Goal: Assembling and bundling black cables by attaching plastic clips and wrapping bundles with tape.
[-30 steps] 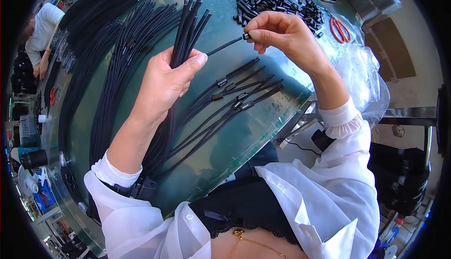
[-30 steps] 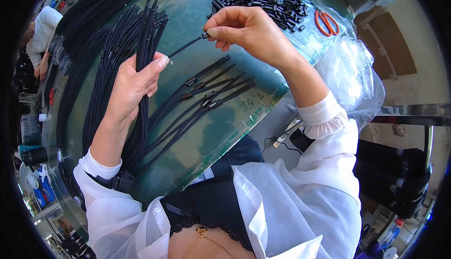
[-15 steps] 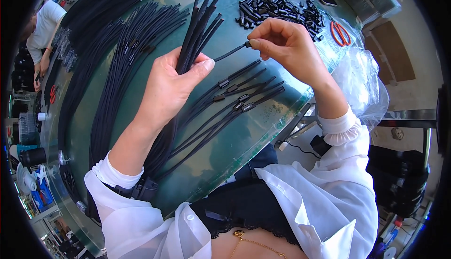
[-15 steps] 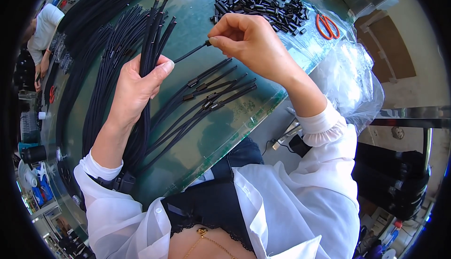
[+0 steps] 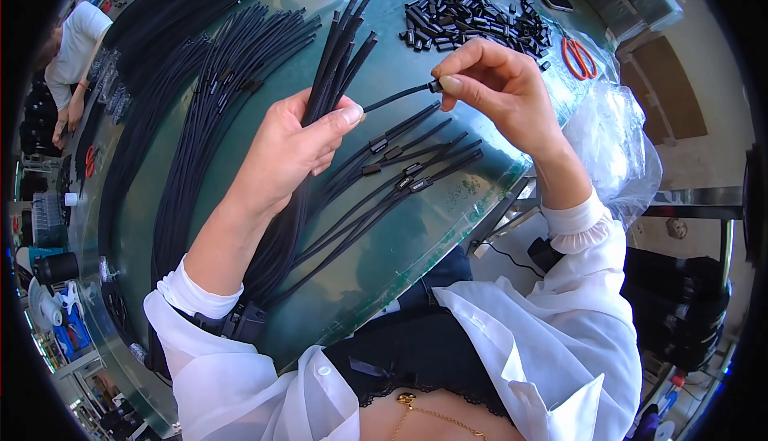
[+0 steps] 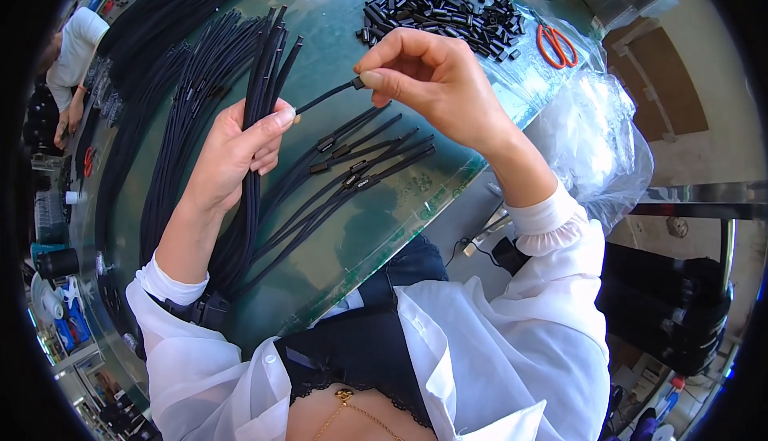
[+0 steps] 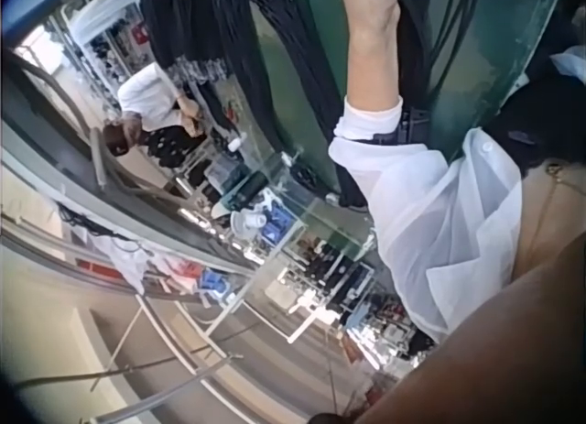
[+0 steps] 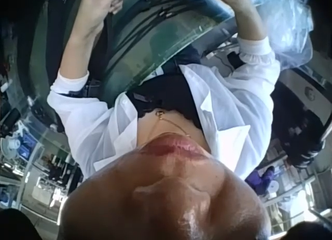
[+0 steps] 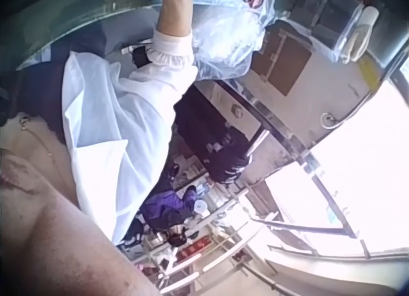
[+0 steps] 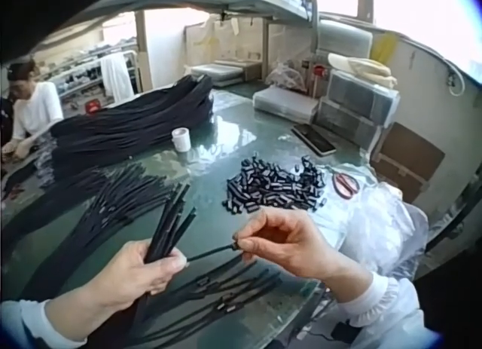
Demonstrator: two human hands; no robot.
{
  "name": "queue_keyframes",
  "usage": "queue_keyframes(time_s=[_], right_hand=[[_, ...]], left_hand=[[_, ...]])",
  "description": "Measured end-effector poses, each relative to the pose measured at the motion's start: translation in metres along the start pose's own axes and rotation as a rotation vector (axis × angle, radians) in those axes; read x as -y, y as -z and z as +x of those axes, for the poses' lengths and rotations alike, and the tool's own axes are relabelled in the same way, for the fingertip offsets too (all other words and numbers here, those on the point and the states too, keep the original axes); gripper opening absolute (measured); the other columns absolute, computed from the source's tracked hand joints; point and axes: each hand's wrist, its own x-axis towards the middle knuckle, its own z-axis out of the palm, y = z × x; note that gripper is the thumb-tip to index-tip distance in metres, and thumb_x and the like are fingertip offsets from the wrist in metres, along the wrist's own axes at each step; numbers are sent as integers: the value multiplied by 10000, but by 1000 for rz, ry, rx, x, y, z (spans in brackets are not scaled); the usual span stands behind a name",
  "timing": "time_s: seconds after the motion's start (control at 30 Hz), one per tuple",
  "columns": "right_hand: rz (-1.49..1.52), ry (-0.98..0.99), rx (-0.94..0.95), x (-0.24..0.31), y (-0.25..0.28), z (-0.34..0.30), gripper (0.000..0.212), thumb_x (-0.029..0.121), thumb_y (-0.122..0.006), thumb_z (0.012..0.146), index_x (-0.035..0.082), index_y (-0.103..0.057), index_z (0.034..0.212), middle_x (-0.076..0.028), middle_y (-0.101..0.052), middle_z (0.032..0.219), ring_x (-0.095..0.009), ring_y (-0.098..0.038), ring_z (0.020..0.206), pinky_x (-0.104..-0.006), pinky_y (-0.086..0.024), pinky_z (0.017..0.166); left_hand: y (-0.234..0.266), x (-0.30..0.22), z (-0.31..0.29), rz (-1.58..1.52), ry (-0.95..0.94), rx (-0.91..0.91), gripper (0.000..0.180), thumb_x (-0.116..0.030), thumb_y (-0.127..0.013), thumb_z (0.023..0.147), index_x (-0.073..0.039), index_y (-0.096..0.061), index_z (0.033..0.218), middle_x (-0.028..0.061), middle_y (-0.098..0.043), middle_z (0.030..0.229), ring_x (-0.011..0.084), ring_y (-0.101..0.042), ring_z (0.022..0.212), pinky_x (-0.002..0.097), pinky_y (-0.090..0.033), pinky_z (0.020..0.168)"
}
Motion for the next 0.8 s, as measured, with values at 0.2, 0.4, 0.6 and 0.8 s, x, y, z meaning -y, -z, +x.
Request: queue_keyframes(time_s=[0.2, 0.4, 0.6, 0.8], right_hand=[[-408, 62, 94, 14, -6, -3, 112, 71, -636, 854, 3, -593, 931, -39, -609, 845, -104, -605, 734, -212, -494, 668], [-59, -159, 62, 7, -23, -4, 116, 68, -628, 859, 2, -594, 948, -37, -610, 849, -96, -600, 725, -211, -490, 662], [-45, -33, -130, 3, 2, -2, 131, 81, -624, 865, -4, -600, 963, -41, -608, 837, -96, -600, 710, -211, -488, 672], [-62, -73, -68, 6, -1, 0, 124, 82, -619, 868, -5, -607, 956, -46, -608, 839, -102, -604, 711, -211, -489, 681]], left_hand=[[-5, 0, -3, 65, -8, -25, 148, -186, -642, 851, -58, -574, 880, -81, -423, 575, -6, -338, 465, 175, -269, 433], [-14, 2, -1, 96, -67, -5, 141, -186, -632, 857, -58, -579, 880, -75, -441, 611, -6, -347, 483, 166, -258, 432], [-5, -7, -6, 53, -33, -15, 137, -187, -634, 858, -61, -581, 869, -73, -450, 619, -5, -350, 498, 169, -270, 451], [-10, -5, -6, 146, -58, -38, 134, -183, -635, 859, -59, -587, 863, -77, -437, 604, -2, -350, 506, 177, -272, 459]])
